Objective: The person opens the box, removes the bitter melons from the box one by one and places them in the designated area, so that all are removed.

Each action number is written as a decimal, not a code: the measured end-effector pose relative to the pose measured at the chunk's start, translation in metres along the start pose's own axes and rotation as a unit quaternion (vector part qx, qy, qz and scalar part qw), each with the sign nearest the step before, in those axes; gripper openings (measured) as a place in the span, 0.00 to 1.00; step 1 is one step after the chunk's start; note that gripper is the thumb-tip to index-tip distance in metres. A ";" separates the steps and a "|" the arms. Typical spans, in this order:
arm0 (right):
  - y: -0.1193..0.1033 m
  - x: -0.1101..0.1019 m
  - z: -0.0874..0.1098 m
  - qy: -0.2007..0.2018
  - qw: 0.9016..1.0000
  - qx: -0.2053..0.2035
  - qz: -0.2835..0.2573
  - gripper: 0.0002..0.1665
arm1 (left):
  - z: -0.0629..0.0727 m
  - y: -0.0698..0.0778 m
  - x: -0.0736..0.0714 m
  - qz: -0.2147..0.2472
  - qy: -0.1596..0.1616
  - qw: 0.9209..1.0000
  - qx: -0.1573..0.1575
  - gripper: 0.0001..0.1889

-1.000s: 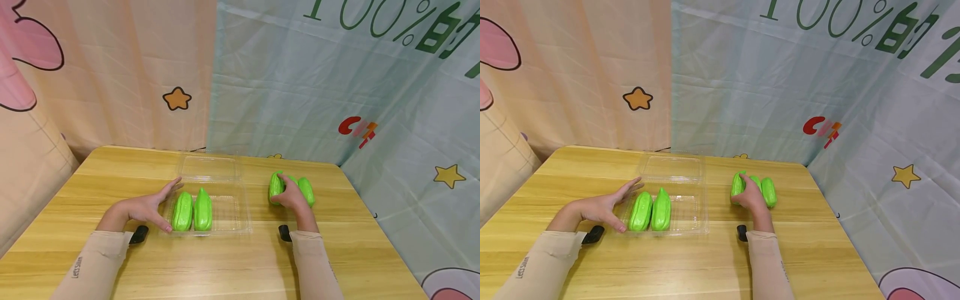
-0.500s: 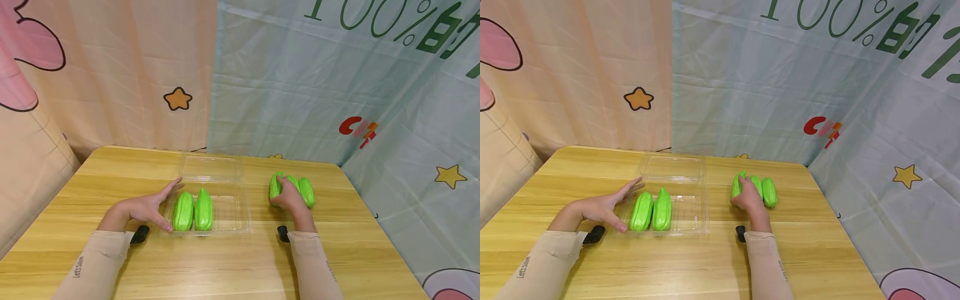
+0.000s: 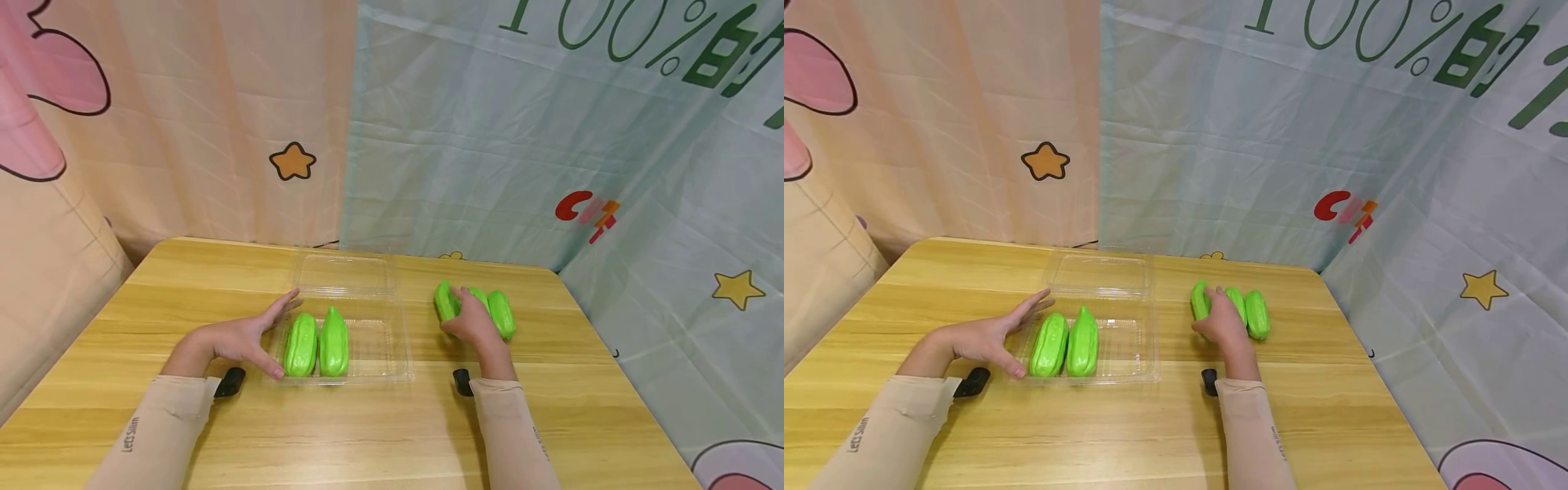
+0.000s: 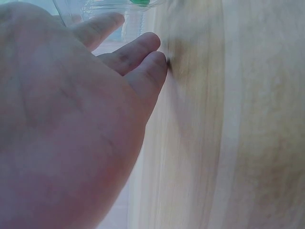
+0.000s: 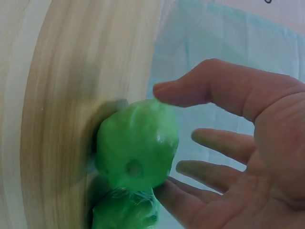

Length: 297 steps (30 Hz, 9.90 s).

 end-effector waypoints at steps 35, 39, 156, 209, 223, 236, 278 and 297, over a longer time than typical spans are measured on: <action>-0.049 -0.017 0.013 0.035 0.982 -0.094 -0.160 0.61 | 0.000 0.001 0.000 0.002 -0.003 1.000 -0.002 0.73; -0.060 -0.014 0.015 0.030 0.977 -0.114 -0.178 0.60 | 0.000 0.001 0.001 0.006 -0.005 1.000 -0.004 0.73; -0.145 0.124 0.044 -0.190 0.945 -0.181 -0.197 0.52 | 0.000 0.002 0.001 0.002 -0.007 1.000 -0.003 0.73; -0.091 0.016 0.039 -0.140 0.946 -0.111 -0.269 0.55 | 0.000 0.002 0.002 0.016 -0.007 1.000 0.015 0.73; -0.067 -0.011 0.039 -0.116 0.956 -0.104 -0.247 0.54 | -0.002 0.003 0.001 0.007 -0.004 1.000 0.013 0.73; -0.004 -0.048 0.037 -0.062 0.961 -0.069 -0.260 0.55 | 0.000 0.005 -0.001 0.000 -0.002 1.000 0.012 0.73; 0.147 -0.084 0.039 0.075 0.948 0.148 -0.273 0.55 | 0.000 0.002 -0.001 0.006 -0.006 1.000 0.012 0.73; 0.150 -0.070 0.034 0.066 0.941 0.163 -0.289 0.57 | 0.000 0.003 -0.001 0.014 -0.004 1.000 0.006 0.73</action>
Point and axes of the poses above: each hand's wrist, its own z-axis away from the middle knuckle, its own x-axis out of the palm, y = z × x, the point moved 10 cm from there along -z, towards the middle knuckle, and after that the axes turned 1 degree about -y, right-handed, at the moved point
